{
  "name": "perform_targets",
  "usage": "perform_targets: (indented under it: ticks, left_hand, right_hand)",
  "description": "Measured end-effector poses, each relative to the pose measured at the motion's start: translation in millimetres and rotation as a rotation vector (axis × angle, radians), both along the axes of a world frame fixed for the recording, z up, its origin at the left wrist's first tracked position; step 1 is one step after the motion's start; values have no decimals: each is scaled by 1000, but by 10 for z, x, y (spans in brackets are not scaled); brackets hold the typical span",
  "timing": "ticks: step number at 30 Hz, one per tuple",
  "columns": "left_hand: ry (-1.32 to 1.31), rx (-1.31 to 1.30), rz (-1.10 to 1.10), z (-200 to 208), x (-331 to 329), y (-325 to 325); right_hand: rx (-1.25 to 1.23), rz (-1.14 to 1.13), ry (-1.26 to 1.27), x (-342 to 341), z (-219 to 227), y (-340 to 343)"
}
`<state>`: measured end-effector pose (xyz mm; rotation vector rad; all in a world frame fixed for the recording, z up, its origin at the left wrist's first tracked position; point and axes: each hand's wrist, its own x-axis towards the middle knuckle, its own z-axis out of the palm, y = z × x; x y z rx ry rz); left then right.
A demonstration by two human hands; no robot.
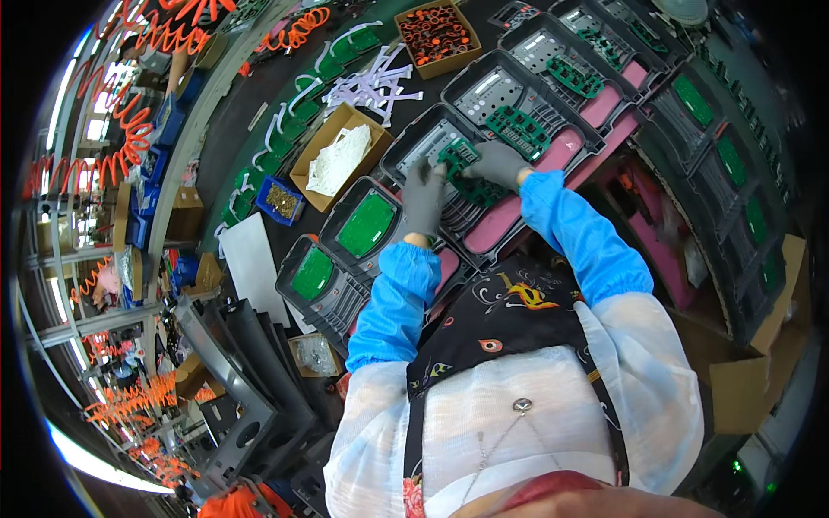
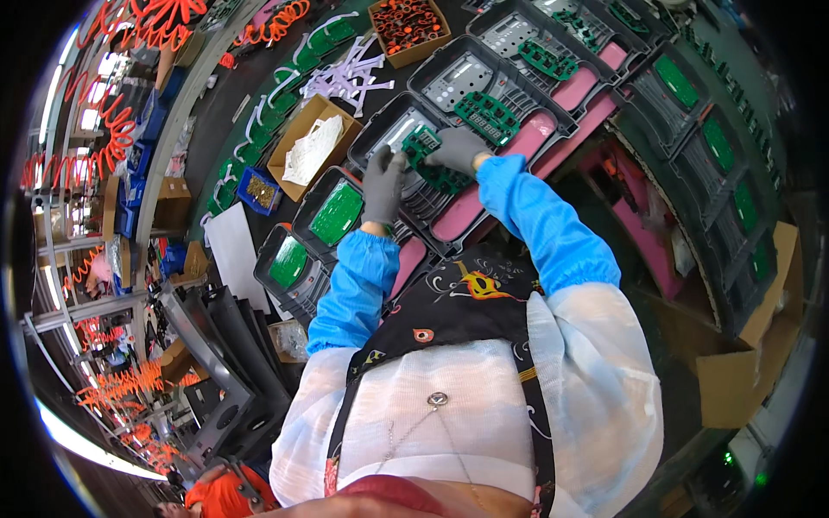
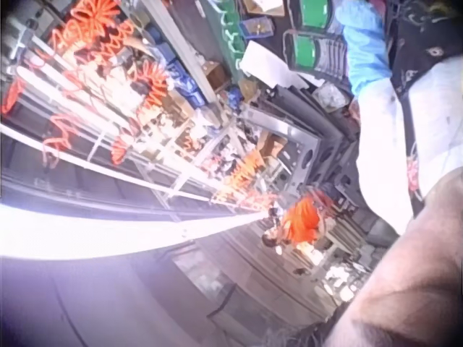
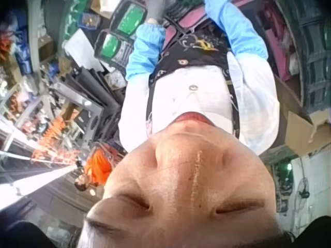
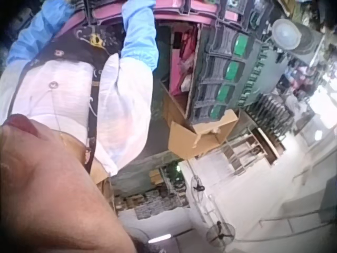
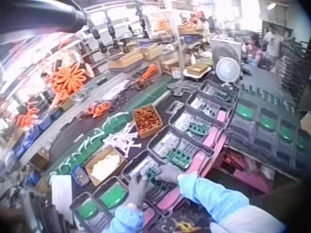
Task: The person inserts printed circuit boards into plastic electronic housings by hand, seating each board firmly into its casing.
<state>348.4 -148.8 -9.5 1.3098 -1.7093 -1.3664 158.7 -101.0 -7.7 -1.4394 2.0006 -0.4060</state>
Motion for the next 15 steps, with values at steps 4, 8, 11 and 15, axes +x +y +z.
perform_targets:
  ticks: [4,8,11,15]
  left_hand:
    - [-483,-520,42,245,18,-530]
    - [-760,-554,-218,340,-129,-1167]
    - [-595,-136,-592,-40,89,-1709]
    - [-631,164,-705,-196,-143,-1779]
  right_hand:
    - [7,-328,-859,114,328,305]
    - [-73,-489,-1132,122,91,643]
    - [-68,-533,-1186,376,241,761]
    - [0,-693,-1373,442,137,838]
